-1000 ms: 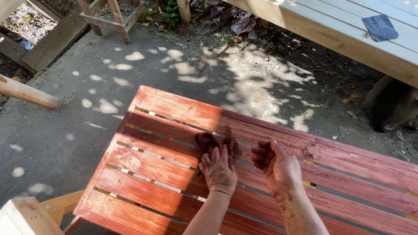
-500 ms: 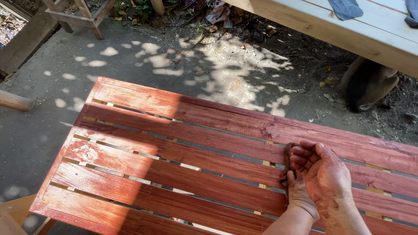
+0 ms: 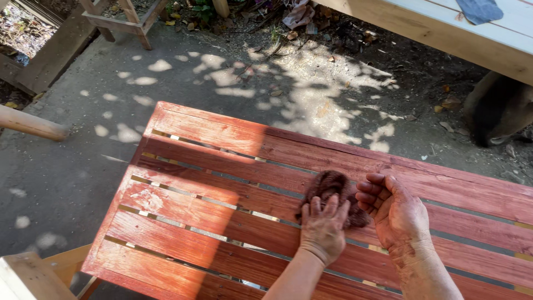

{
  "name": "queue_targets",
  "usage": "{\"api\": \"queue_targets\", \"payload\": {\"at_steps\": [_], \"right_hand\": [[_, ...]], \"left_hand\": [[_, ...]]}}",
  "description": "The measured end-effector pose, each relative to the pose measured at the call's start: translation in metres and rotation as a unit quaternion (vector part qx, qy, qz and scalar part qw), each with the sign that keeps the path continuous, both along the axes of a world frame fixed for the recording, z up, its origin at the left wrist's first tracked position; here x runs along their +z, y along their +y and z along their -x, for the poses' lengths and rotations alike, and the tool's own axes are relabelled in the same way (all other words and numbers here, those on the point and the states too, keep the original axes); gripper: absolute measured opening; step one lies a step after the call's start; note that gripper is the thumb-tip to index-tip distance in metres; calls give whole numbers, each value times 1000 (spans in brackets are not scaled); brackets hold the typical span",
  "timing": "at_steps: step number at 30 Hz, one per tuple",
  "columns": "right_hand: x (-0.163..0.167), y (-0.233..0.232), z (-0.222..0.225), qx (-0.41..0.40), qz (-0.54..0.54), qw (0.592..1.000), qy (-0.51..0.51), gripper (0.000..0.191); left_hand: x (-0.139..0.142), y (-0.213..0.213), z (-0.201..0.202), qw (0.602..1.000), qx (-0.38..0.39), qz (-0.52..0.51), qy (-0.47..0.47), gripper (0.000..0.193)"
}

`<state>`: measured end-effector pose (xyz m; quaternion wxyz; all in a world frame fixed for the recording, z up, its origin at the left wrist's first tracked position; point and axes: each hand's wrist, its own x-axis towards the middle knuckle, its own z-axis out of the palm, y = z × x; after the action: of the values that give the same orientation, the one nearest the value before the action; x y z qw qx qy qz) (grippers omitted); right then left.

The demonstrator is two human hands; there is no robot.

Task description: The person wipes a reddish wood stain onto slatted wooden benches using a cloth, working the stain into the legs, edges, and top slats of each bench by hand.

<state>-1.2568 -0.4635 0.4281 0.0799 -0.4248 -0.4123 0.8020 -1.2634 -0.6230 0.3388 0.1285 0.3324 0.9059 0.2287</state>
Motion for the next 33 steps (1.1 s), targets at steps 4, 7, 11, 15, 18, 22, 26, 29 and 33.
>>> {"api": "queue_targets", "payload": {"at_steps": [4,7,11,15,18,22,26,29,33], "right_hand": [[6,-46,35,4,2,1000,-11,37],[9,-77,64,18,4,1000,-12,36],[9,-113,87,36,10,999,-10,37],[8,-131,100,52,13,999,-6,36],[9,-145,106,58,25,998,-13,39],[5,-147,106,68,39,997,-6,38],[-2,-139,97,72,39,997,-14,38],[-6,-124,91,71,38,997,2,38],[-1,-109,85,63,29,997,31,37]], "left_hand": [[-1,-112,76,990,105,96,-26,71],[-6,-198,133,968,223,111,23,69],[-7,-320,187,930,323,91,148,54],[-4,-381,200,874,472,82,84,51],[-4,-374,193,857,498,79,102,53],[-12,-314,143,893,437,97,57,52],[-18,-213,71,959,266,82,60,47],[-16,-135,17,978,149,123,-78,77],[-7,-55,-25,987,-21,-35,-154,66]]}}
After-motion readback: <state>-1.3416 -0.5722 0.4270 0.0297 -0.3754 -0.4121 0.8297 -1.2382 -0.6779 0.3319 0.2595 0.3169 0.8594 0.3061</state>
